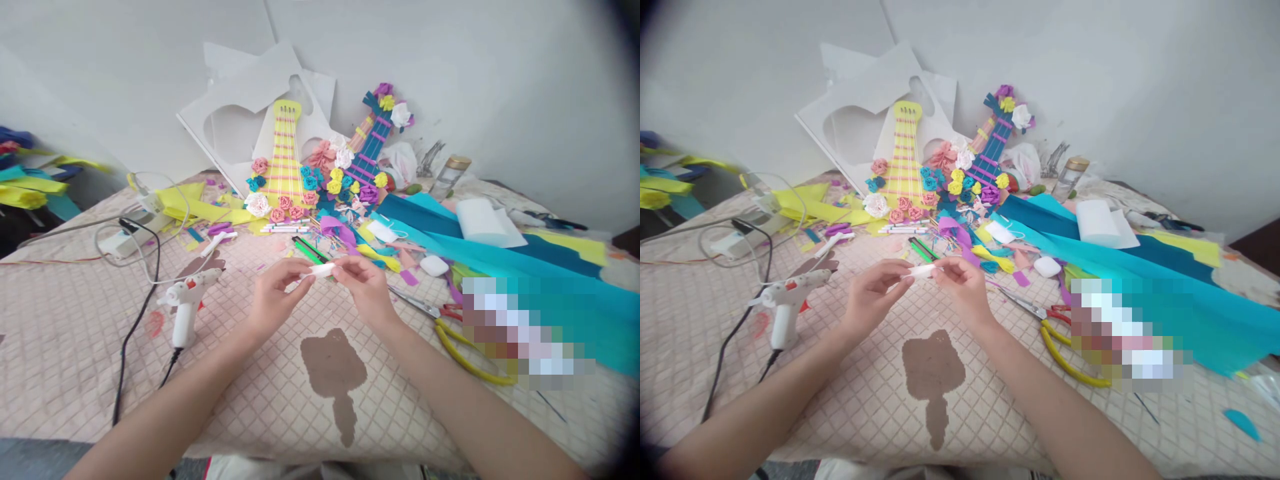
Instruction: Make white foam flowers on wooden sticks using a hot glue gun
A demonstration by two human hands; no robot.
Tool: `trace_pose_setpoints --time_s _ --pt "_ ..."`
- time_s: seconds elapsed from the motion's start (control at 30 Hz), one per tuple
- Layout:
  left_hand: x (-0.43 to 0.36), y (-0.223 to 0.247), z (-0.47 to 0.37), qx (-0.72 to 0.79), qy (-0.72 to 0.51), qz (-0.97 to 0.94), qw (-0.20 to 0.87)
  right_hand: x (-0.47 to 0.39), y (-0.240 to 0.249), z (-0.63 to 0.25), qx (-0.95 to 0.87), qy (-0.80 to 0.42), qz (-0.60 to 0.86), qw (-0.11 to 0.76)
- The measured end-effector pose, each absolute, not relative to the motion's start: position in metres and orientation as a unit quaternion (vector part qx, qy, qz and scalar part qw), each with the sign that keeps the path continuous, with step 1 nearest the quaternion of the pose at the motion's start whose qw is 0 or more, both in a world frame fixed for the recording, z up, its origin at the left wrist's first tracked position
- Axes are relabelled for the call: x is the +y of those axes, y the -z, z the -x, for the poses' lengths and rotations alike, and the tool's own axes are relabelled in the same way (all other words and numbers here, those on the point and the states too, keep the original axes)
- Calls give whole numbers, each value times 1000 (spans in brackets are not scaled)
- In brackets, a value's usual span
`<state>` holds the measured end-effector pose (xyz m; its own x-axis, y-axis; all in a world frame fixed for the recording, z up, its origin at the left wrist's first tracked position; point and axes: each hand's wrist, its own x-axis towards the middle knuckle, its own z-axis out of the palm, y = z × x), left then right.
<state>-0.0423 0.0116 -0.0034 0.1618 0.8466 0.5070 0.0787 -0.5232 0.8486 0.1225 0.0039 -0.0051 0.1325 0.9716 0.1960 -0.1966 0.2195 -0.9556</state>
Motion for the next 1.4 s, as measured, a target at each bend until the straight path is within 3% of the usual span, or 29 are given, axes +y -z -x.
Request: trace_pose_setpoints --time_s 0.27,0.67,1.1,1.4 --pt "11 6 41 371 -522 -685 348 3 5 -122 -467 -467 411 629" --pt "6 -1 44 375 -490 -763 192 -3 1 -120 -573 -438 366 589" --pt "8 -5 44 320 -480 -803 147 -5 7 -120 -629 -320 402 584" --pt "7 -5 45 321 -486 -803 127 -4 8 -120 -605 -338 411 592"
